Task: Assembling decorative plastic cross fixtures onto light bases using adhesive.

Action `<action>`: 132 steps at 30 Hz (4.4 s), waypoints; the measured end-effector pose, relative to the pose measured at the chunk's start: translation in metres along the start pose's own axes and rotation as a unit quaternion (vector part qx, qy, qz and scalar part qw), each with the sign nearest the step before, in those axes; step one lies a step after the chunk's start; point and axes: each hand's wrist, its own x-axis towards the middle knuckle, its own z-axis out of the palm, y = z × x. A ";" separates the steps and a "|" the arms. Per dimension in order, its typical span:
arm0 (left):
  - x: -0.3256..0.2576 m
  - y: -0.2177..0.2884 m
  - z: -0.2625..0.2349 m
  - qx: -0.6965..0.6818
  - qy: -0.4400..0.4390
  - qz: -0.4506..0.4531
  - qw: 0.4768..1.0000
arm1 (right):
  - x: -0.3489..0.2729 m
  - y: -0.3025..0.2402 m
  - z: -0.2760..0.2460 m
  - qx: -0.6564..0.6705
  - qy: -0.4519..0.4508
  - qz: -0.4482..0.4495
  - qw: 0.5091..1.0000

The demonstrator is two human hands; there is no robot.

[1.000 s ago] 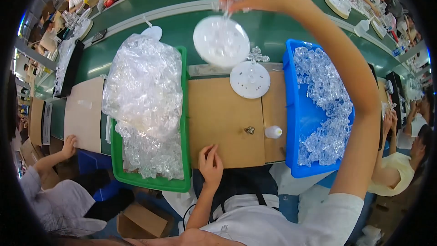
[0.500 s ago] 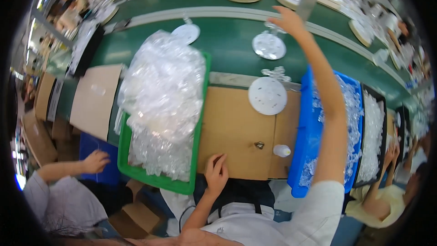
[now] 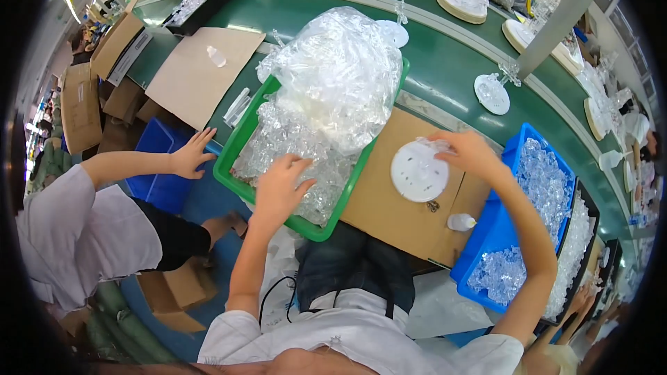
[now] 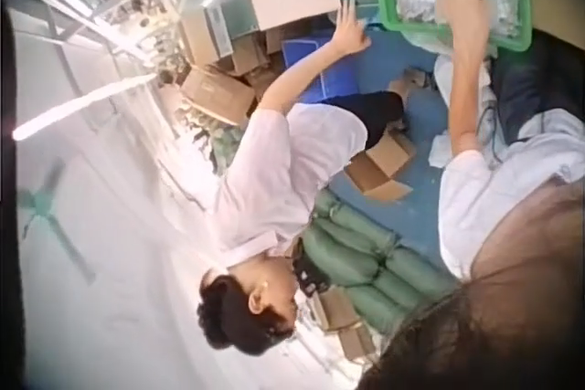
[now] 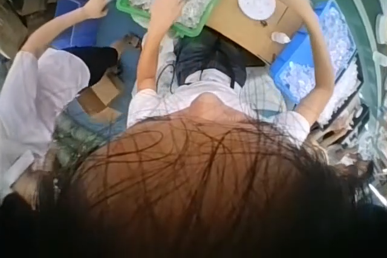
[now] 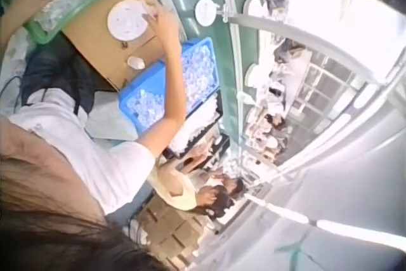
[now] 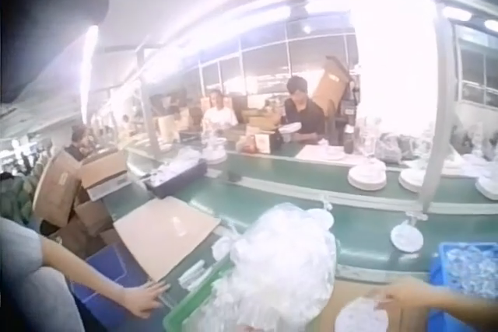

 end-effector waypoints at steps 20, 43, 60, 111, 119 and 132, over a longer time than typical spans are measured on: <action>-0.023 0.140 0.037 -0.384 0.191 0.065 0.901 | -0.091 -0.130 0.055 0.118 0.256 0.007 0.959; -0.018 0.108 0.145 -0.644 -0.002 -0.292 0.707 | -0.095 -0.109 0.144 0.668 0.390 0.182 0.608; -0.057 0.142 0.081 -0.728 0.009 -0.112 0.676 | -0.107 -0.155 0.124 0.598 0.449 0.158 0.645; -0.074 0.060 0.131 -0.642 -0.168 -0.301 0.685 | -0.006 -0.111 0.160 0.098 0.309 0.139 0.936; -0.068 0.071 0.118 -0.330 -0.169 -0.108 0.922 | -0.016 -0.110 0.149 0.081 0.259 0.246 0.931; -0.074 0.080 0.093 -0.456 -0.235 -0.177 0.840 | -0.058 0.321 -0.117 -0.240 0.338 0.416 0.809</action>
